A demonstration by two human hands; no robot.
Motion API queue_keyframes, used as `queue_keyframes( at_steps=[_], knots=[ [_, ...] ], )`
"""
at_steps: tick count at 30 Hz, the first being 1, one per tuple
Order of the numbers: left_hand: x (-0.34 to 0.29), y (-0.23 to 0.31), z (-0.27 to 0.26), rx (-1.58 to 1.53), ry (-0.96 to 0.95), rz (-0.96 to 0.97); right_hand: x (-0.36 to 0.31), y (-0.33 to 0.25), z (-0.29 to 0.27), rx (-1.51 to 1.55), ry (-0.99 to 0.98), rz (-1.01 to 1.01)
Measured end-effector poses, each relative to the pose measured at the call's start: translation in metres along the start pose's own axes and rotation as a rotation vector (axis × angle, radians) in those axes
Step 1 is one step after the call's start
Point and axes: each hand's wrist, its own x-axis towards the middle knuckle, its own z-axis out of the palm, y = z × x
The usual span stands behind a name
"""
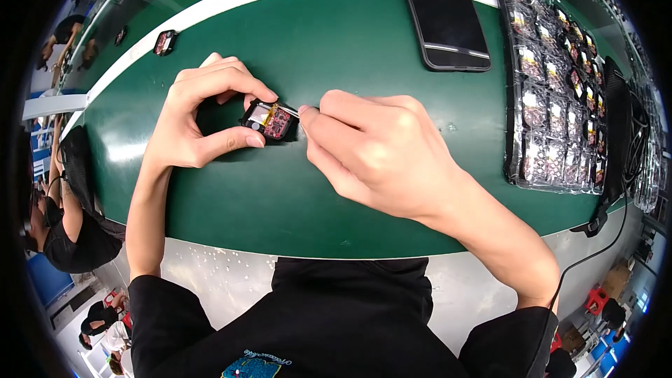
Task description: The recorder is assembling electronic components into smartwatch casings using tweezers and manual manipulation on a production line.
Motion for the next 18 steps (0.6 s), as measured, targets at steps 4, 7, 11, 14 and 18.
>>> queue_keyframes(
  at_steps=[4, 7, 11, 14, 18],
  knots=[
    [0.002, 0.004, 0.004, -0.028, 0.041, -0.073, 0.008, 0.002, -0.008, 0.199, 0.11, 0.152],
    [0.005, 0.003, 0.004, 0.028, 0.034, -0.019, 0.015, -0.004, -0.016, 0.236, 0.068, 0.245],
    [-0.003, -0.001, 0.008, 0.044, 0.069, -0.027, 0.016, -0.011, -0.005, 0.336, -0.007, 0.341],
    [0.0, 0.004, 0.006, -0.015, 0.05, -0.08, 0.013, -0.011, -0.001, 0.21, -0.067, 0.26],
    [0.0, 0.007, 0.002, -0.058, 0.006, -0.138, 0.015, -0.013, 0.005, 0.154, -0.119, 0.267]
  ],
)
